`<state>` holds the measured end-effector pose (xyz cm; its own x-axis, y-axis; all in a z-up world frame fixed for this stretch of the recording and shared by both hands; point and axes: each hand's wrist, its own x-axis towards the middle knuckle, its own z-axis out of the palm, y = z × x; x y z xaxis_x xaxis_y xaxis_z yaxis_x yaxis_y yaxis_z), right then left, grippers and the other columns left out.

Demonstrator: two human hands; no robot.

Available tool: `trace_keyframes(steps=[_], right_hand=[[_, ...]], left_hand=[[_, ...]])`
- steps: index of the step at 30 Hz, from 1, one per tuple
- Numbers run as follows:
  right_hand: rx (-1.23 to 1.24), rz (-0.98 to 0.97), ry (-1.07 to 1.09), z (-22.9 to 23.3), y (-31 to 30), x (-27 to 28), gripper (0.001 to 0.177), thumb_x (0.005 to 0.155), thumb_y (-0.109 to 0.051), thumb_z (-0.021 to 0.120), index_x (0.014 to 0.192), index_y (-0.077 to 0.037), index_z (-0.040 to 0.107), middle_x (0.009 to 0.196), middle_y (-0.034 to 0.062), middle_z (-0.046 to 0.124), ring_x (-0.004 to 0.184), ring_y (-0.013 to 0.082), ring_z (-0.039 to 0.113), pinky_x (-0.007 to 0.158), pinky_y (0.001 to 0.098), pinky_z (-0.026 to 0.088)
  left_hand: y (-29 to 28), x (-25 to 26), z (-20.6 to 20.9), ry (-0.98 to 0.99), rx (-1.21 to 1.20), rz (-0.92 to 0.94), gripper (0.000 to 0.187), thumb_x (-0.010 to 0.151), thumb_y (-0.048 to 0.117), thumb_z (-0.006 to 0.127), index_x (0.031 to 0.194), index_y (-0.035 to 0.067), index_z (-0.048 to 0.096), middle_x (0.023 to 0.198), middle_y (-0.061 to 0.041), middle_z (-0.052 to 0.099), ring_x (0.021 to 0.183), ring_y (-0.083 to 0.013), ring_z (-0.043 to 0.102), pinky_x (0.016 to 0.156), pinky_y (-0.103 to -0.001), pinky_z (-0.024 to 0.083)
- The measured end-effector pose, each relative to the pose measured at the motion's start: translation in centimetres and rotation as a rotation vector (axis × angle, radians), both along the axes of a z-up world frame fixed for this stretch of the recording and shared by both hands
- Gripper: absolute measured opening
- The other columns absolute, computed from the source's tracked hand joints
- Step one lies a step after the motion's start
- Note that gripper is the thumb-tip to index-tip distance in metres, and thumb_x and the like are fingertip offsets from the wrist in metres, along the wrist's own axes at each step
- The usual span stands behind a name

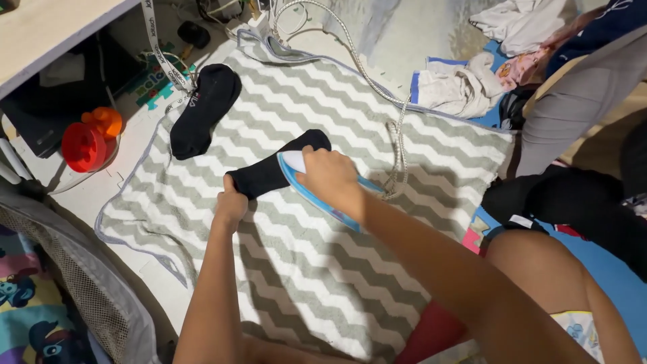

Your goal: Iron a pair of black socks on a padded mat on the floor.

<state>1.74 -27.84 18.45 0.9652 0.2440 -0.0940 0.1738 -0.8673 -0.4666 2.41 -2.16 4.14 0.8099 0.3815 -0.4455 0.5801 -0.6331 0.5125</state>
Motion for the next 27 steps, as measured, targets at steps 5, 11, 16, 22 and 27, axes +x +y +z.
trace_keyframes(steps=[5, 11, 16, 22, 27], right_hand=[[-0.053, -0.079, 0.003, -2.3, 2.9, 3.6, 0.036, 0.085, -0.032, 0.073, 0.106, -0.004, 0.066, 0.098, 0.0208, 0.074, 0.092, 0.0394, 0.073, 0.077, 0.0495, 0.059], [-0.042, -0.07, -0.098, -4.3, 4.1, 7.6, 0.03, 0.082, -0.027, 0.073, 0.104, -0.007, 0.069, 0.103, 0.0177, 0.075, 0.097, 0.0368, 0.073, 0.082, 0.0475, 0.059], [-0.032, -0.191, -0.102, -2.4, -2.2, 5.3, 0.04, 0.081, -0.028, 0.073, 0.114, -0.006, 0.066, 0.102, 0.0184, 0.073, 0.094, 0.039, 0.072, 0.081, 0.0515, 0.057], [0.03, -0.224, -0.053, -1.5, -4.3, 3.7, 0.04, 0.085, -0.033, 0.075, 0.11, -0.002, 0.069, 0.1, 0.0239, 0.073, 0.096, 0.0421, 0.072, 0.086, 0.0513, 0.057], [0.064, -0.272, 0.016, -0.8, -1.2, 6.0, 0.038, 0.081, -0.032, 0.075, 0.107, -0.005, 0.069, 0.104, 0.0186, 0.072, 0.097, 0.0405, 0.07, 0.08, 0.052, 0.057]], left_hand=[[-0.5, -0.1, 0.1, 0.032, 0.007, -0.025, 0.073, 0.092, 0.004, 0.043, 0.156, 0.035, 0.026, 0.146, -0.028, 0.046, 0.135, -0.0511, 0.046, 0.109, -0.057, 0.041], [-0.9, -0.7, 0.5, 0.071, 0.066, 0.027, 0.077, 0.094, 0.013, 0.045, 0.159, 0.042, 0.018, 0.16, -0.018, 0.032, 0.146, -0.0476, 0.032, 0.112, -0.071, 0.026], [-1.0, -0.9, 0.6, 0.112, 0.063, 0.026, 0.076, 0.095, 0.016, 0.045, 0.16, 0.045, 0.018, 0.162, -0.016, 0.029, 0.15, -0.0459, 0.025, 0.11, -0.077, 0.021], [-1.5, -0.1, 0.0, 0.105, 0.108, 0.023, 0.076, 0.094, 0.017, 0.048, 0.159, 0.047, 0.021, 0.162, -0.017, 0.029, 0.147, -0.0471, 0.029, 0.107, -0.079, 0.022], [-0.8, -0.1, -1.4, 0.111, 0.14, 0.032, 0.074, 0.096, 0.017, 0.047, 0.158, 0.049, 0.021, 0.161, -0.016, 0.03, 0.146, -0.0452, 0.029, 0.105, -0.078, 0.024]])
